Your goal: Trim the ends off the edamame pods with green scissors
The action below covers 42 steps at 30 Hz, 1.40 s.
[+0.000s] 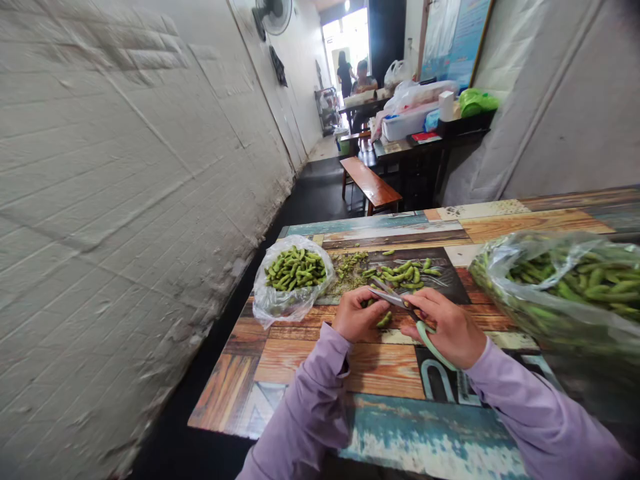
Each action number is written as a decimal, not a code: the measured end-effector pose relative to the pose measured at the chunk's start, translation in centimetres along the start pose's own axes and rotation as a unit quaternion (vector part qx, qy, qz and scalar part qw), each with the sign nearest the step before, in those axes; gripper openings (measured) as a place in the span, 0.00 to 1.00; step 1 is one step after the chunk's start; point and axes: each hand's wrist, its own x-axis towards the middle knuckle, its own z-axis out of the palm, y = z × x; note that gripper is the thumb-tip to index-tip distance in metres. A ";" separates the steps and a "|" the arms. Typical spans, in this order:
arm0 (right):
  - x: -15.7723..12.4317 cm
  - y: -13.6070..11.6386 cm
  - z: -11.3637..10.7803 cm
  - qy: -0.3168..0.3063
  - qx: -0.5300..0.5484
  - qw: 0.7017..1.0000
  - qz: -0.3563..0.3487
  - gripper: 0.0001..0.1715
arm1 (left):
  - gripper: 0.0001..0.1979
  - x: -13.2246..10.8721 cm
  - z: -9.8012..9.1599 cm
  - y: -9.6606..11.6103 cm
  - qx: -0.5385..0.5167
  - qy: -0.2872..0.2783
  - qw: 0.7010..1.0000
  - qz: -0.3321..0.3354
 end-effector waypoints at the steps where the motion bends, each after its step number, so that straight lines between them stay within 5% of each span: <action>1: 0.0 0.0 0.0 -0.003 -0.001 1.000 0.000 0.26 | 0.13 0.0 0.0 0.0 0.011 0.001 1.000 0.008; 26: -0.1 0.1 -0.2 -0.033 -0.002 0.999 -0.016 0.21 | 0.10 0.0 0.1 0.0 0.036 0.000 0.998 0.046; 33: 0.0 0.6 0.1 0.029 -0.016 0.999 -0.010 0.19 | 0.05 0.2 -0.1 -0.2 0.073 0.082 0.993 0.031; 37: 0.0 1.0 0.2 0.055 -0.018 0.998 -0.006 0.19 | 0.10 0.4 -0.2 -0.5 -0.030 0.117 0.993 -0.019; 42: -0.1 1.0 0.3 0.049 -0.010 0.999 -0.007 0.20 | 0.17 0.5 -0.1 -0.5 -0.229 0.093 0.965 -0.092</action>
